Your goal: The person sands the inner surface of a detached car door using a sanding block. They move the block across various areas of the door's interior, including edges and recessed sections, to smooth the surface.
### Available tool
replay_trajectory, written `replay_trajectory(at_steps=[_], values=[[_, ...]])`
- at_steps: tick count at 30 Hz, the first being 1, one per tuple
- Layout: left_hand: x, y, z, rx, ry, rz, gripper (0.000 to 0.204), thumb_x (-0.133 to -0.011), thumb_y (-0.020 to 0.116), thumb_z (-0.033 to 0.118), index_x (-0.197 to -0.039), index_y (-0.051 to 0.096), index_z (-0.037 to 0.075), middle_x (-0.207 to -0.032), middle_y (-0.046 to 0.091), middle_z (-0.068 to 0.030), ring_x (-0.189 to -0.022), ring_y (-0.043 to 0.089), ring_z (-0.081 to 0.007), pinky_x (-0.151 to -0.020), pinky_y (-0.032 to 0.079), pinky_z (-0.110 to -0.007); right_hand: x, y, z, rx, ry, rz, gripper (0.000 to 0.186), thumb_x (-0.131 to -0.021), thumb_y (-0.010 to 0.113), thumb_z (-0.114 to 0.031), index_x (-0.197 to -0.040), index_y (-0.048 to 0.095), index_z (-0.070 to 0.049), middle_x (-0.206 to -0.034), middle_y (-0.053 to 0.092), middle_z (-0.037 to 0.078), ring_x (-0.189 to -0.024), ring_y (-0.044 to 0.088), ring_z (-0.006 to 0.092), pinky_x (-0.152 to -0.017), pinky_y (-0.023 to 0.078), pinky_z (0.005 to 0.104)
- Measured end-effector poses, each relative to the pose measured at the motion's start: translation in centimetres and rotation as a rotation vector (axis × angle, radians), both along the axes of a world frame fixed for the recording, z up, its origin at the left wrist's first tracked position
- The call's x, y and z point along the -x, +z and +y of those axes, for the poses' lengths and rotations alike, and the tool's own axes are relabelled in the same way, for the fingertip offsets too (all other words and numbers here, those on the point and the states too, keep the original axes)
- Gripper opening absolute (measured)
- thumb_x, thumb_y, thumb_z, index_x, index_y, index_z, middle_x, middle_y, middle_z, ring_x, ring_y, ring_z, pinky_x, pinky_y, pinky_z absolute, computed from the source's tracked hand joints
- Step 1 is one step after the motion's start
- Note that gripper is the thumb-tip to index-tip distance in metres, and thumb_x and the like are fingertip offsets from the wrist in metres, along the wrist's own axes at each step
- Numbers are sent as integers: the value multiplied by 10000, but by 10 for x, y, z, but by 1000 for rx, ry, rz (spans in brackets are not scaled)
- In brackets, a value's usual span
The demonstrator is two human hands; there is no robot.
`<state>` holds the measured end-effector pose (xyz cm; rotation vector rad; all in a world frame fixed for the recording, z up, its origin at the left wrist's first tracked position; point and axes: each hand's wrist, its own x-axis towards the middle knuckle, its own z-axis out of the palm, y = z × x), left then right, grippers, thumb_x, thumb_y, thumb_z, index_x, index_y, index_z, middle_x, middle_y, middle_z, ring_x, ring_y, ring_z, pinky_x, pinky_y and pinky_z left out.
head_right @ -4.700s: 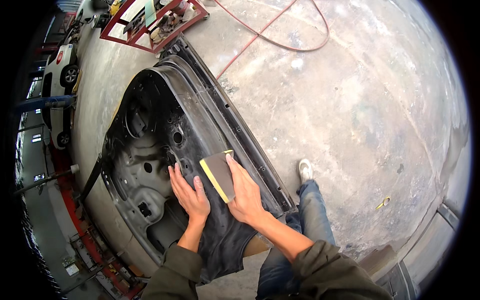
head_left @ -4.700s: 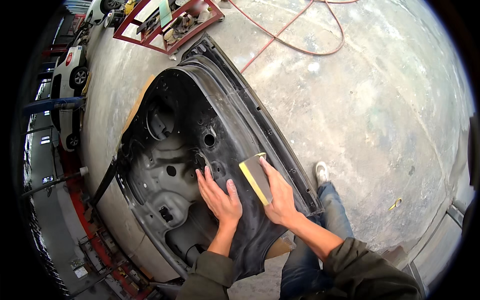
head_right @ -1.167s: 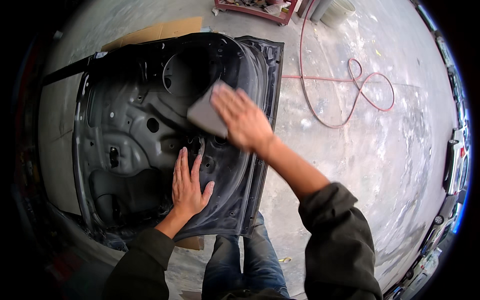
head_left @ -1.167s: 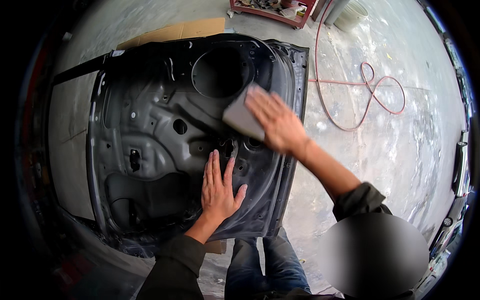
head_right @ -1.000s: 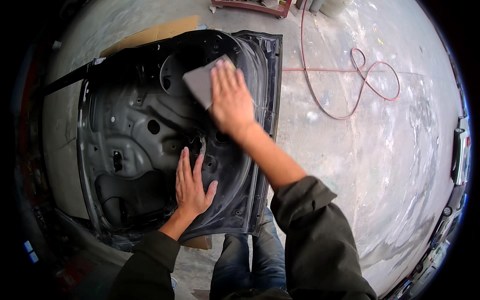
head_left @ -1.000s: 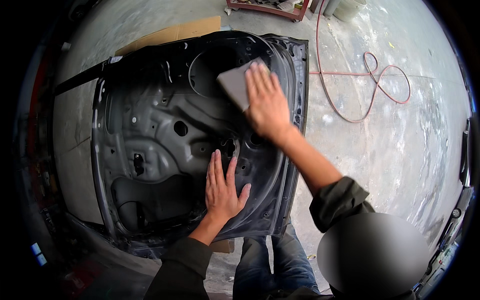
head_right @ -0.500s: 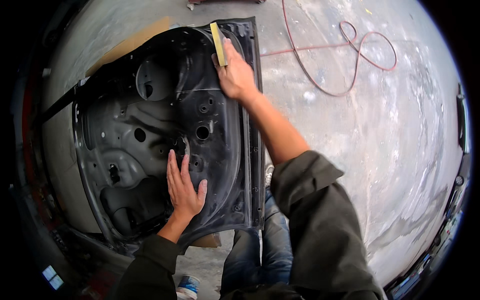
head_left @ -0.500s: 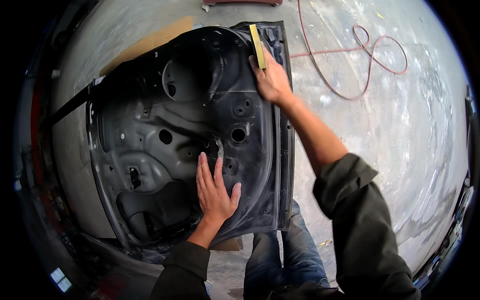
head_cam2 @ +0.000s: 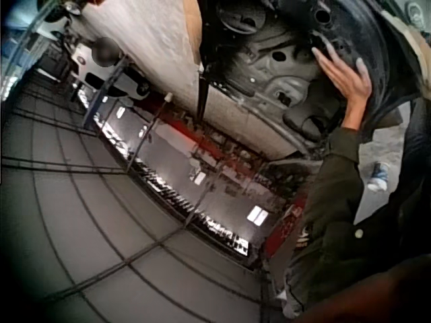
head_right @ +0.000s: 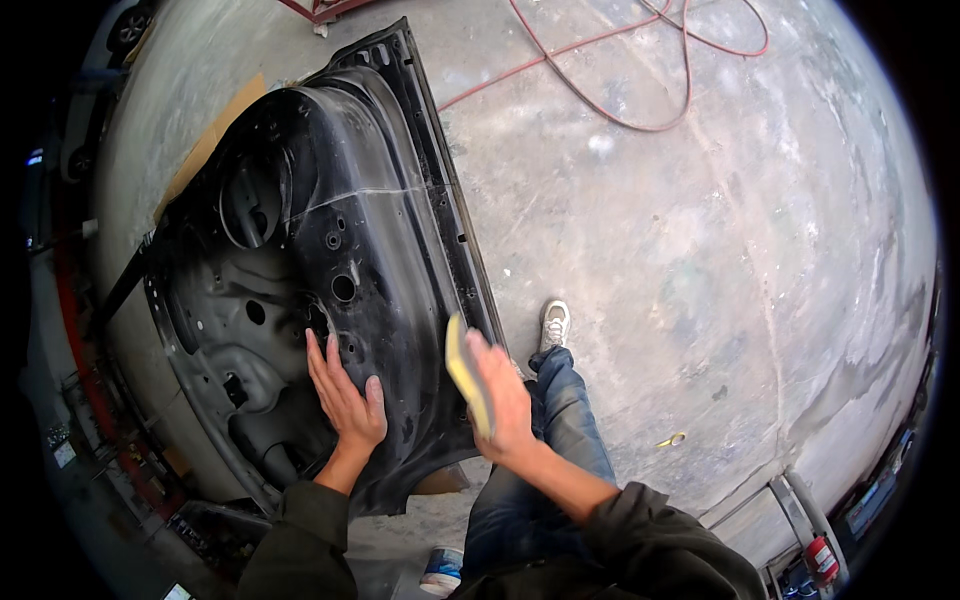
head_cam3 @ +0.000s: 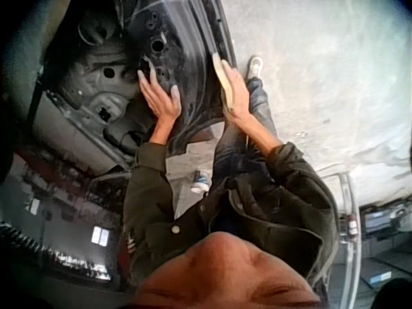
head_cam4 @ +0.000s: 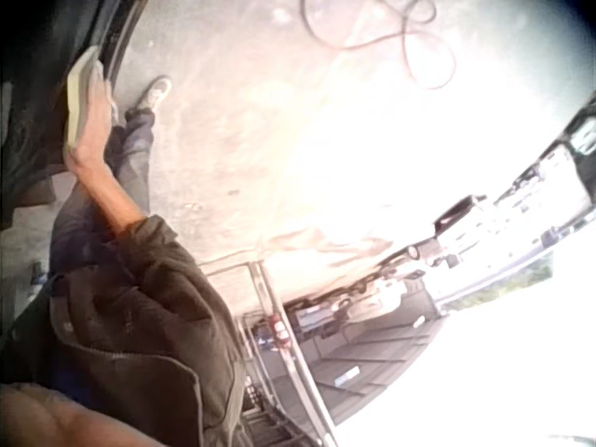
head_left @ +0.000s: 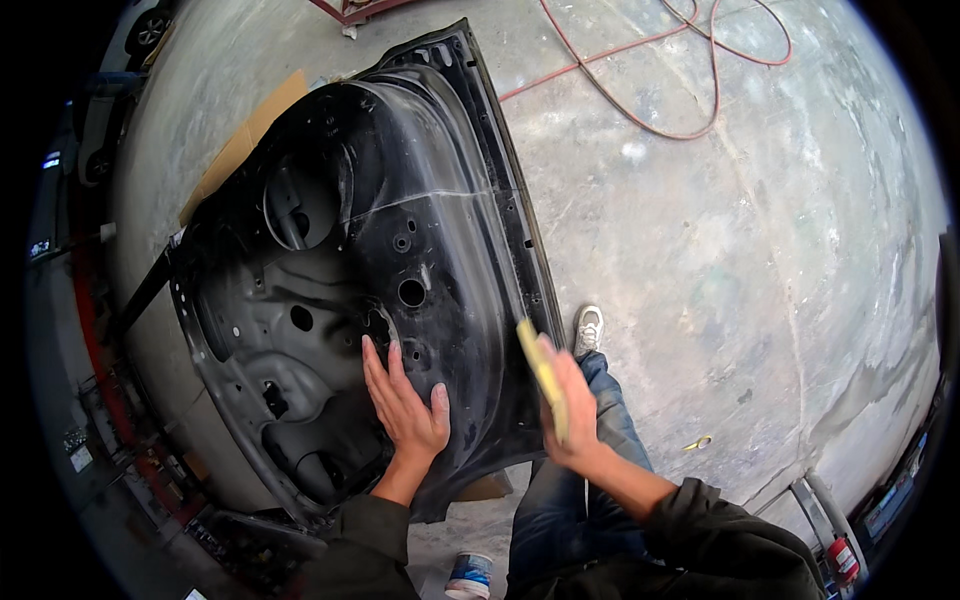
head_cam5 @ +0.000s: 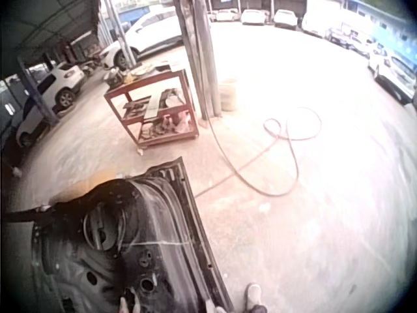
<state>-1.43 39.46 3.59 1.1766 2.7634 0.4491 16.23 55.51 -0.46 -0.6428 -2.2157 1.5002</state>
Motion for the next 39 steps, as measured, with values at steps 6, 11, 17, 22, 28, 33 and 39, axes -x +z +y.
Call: replay_trajectory(at_steps=[6,11,17,22,28,33,39], values=[[-1,-6,1,0,-2,9,730,-1037,475,386,-1557,301,-94,-1643,211,-346,-1468,295,-537,-1203,247,-575,130,-25,58,-78,-14,13,787,-769,569,111,-1537,411,45,-1603,414,240,-1520,347,395,-1243,293,475],[0,-9,6,-29,-10,24,721,-1029,483,376,-1545,327,-103,-1633,231,-348,-1459,311,-535,-1198,264,-569,216,-46,157,-665,109,-72,663,-839,585,-62,-1490,491,17,-1606,440,179,-1512,370,344,-1231,312,493],[2,-6,-1,-12,-9,61,697,-1032,488,353,-1539,335,-101,-1629,237,-349,-1456,313,-535,-1197,266,-568,165,-39,111,-837,189,-143,589,-853,571,-102,-1425,562,40,-1583,472,166,-1495,390,349,-1225,304,517],[-2,-14,2,-33,-10,69,687,-1035,500,350,-1543,342,-84,-1624,249,-343,-1453,319,-529,-1195,271,-564,54,-19,45,-773,333,-305,647,-812,605,-154,-1418,553,66,-1596,436,196,-1516,363,368,-1225,273,593],[-1,-14,-2,-48,-9,94,680,-1043,503,349,-1548,341,-77,-1630,257,-319,-1456,328,-507,-1197,273,-553,-47,-12,-12,-740,695,-212,607,-934,515,-209,-1499,512,13,-1642,399,164,-1566,300,290,-1272,235,497],[-2,-17,-2,-81,-20,99,657,-1049,499,338,-1557,347,-50,-1633,260,-308,-1462,323,-501,-1203,266,-547,-36,-14,9,-719,613,-269,645,-944,510,-172,-1566,417,-29,-1669,369,96,-1579,272,248,-1279,233,466],[-3,-19,-6,-71,1,82,684,-1036,515,366,-1568,342,-26,-1633,254,-312,-1467,315,-502,-1200,268,-554,-51,-5,-49,-140,168,-218,865,-716,628,-8,-1539,375,84,-1615,371,268,-1533,330,391,-1243,309,485]])
